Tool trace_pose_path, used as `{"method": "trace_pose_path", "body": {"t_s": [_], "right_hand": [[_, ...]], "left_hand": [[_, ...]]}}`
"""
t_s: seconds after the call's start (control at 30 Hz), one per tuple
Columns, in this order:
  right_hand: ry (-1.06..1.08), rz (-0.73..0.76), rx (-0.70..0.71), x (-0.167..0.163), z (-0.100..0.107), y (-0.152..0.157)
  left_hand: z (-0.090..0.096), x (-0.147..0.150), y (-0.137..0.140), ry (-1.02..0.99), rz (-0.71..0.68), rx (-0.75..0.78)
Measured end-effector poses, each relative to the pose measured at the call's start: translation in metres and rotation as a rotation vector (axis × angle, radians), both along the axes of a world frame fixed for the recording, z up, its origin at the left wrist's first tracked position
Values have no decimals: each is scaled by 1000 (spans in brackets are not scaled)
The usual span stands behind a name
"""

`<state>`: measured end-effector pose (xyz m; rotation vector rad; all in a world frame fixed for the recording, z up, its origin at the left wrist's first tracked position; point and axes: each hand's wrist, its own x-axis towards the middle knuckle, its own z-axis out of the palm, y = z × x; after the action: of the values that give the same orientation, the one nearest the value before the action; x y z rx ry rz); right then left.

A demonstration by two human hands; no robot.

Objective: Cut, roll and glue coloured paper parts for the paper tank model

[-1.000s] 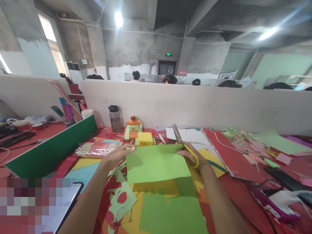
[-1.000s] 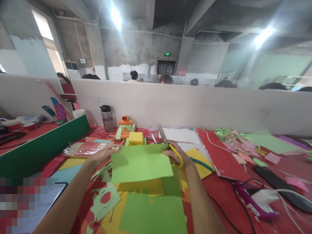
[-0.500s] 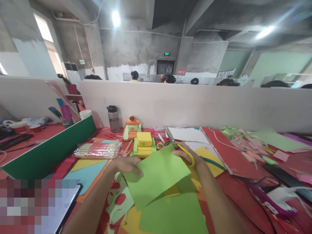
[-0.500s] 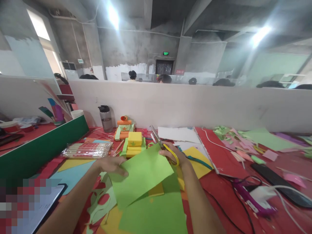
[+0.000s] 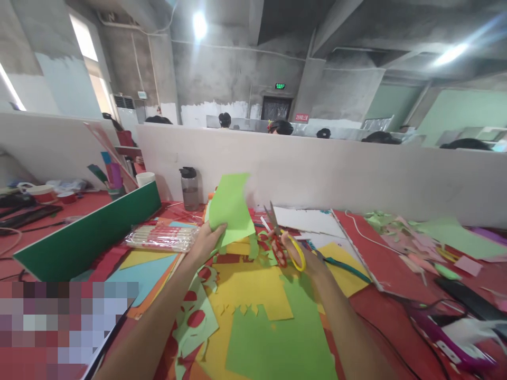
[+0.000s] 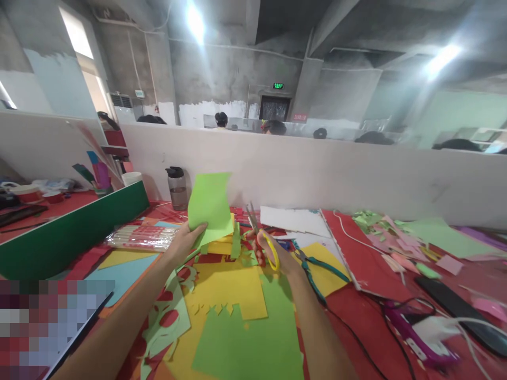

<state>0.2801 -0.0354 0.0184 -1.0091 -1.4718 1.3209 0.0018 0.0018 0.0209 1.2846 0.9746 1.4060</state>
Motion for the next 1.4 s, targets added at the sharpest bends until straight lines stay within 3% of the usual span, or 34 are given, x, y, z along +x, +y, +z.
{"method": "trace_pose_path", "body": {"t_s": [0.33, 0.73, 1.03, 1.4], "right_hand": [[-153, 58, -79, -30, 7, -15], [-313, 26, 13, -47, 11, -18], [-335, 49, 50, -45, 5, -16], [-406, 51, 77, -48, 13, -21]], "left_hand": [[-12, 4, 8, -94, 158, 30], [-3, 9, -3, -65, 87, -12], [-5, 8, 0, -33, 120, -31], [-9, 7, 4, -24, 165, -7]]}}
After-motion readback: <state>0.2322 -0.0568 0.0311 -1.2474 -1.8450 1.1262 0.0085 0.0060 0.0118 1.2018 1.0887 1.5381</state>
